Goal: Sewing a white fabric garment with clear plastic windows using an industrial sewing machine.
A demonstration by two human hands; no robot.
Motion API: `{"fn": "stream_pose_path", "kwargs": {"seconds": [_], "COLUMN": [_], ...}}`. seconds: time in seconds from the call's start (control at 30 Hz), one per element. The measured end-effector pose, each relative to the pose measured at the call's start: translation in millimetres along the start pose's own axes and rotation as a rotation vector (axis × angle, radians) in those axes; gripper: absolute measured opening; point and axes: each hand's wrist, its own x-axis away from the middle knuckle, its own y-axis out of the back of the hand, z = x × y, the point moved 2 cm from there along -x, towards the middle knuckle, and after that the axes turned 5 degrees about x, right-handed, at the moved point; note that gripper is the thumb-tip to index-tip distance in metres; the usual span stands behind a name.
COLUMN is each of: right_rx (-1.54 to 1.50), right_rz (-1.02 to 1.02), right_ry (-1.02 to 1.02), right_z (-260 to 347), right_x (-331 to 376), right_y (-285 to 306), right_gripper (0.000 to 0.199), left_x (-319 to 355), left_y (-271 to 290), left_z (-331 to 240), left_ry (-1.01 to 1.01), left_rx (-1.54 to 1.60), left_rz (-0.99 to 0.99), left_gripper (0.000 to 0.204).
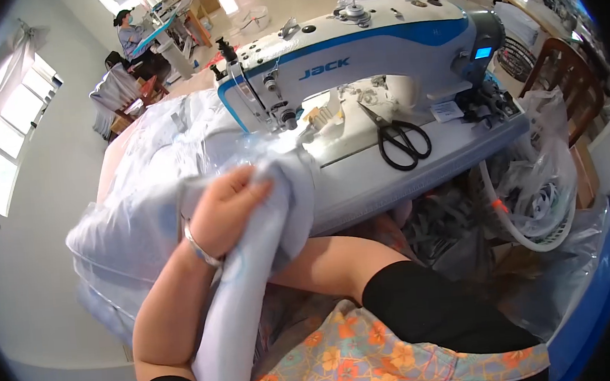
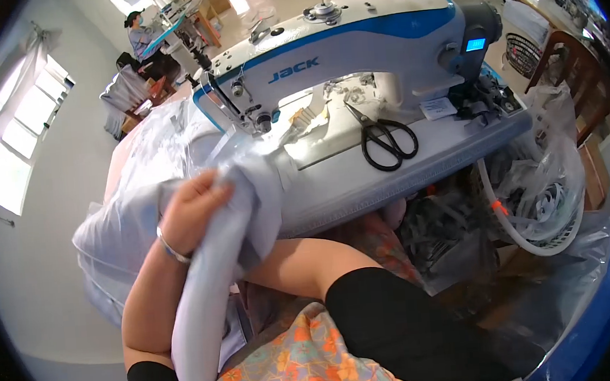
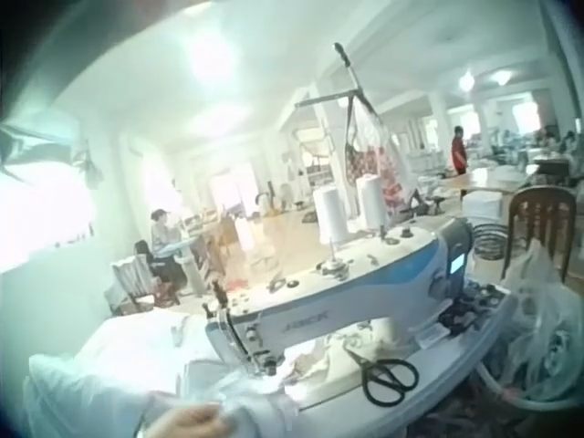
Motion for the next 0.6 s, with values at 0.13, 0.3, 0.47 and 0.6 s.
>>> {"fn": "stream_pose_path", "kwargs": {"seconds": [0.13, 0.3, 0.47, 0.6], "right_rx": [-0.568, -0.15, -0.259, -0.295], "right_rz": [0.246, 0.323, -0.123, -0.114], "right_ry": [-0.23, -0.092, -0.147, -0.016], "right_z": [-37, -17, -16, -13], "right_x": [31, 124, 119, 117], "right_y": [26, 31, 19, 15], "right_gripper": [0.057, 0.041, 0.034, 0.032], "left_x": [45, 70, 32, -45], "left_y": [17, 29, -12, -32], "left_z": [50, 78, -28, -32], "left_ry": [0.081, 0.079, -0.251, -0.599], "left_rx": [-0.029, -0.118, -1.074, -1.35], "left_rz": [0.004, -0.194, 0.163, -0.059], "left_gripper": [0.026, 0.021, 0.022, 0.032]}}
